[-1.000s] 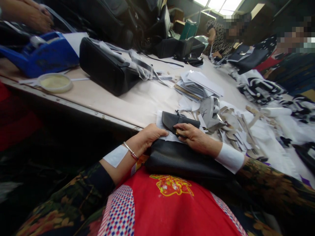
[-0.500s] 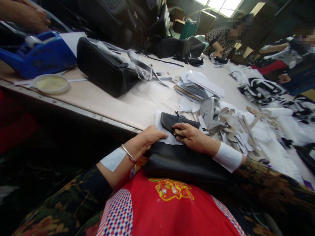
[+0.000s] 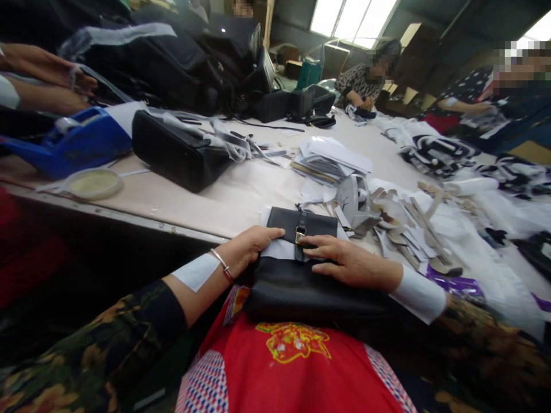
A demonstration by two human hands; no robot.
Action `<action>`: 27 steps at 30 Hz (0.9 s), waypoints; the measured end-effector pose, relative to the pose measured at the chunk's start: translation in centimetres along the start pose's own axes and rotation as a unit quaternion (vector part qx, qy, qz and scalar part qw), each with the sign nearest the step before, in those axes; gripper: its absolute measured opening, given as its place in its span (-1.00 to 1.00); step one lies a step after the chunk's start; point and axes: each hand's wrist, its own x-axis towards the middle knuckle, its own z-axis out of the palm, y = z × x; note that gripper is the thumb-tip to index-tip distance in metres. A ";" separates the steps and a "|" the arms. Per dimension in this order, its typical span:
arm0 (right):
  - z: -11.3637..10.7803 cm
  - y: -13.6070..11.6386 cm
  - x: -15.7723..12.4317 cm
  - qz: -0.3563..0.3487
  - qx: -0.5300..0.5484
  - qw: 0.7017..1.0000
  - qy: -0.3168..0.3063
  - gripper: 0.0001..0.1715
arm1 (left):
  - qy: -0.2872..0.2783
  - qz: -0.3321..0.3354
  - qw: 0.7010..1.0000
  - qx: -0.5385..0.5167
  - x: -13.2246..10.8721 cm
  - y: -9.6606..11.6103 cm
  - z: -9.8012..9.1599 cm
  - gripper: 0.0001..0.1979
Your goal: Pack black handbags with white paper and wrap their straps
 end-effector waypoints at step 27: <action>4.0 -1.0 -6.6 0.056 0.536 0.760 0.364 -0.21 | -0.148 0.050 0.967 -0.199 -8.1 -2.1 -1.0 -0.46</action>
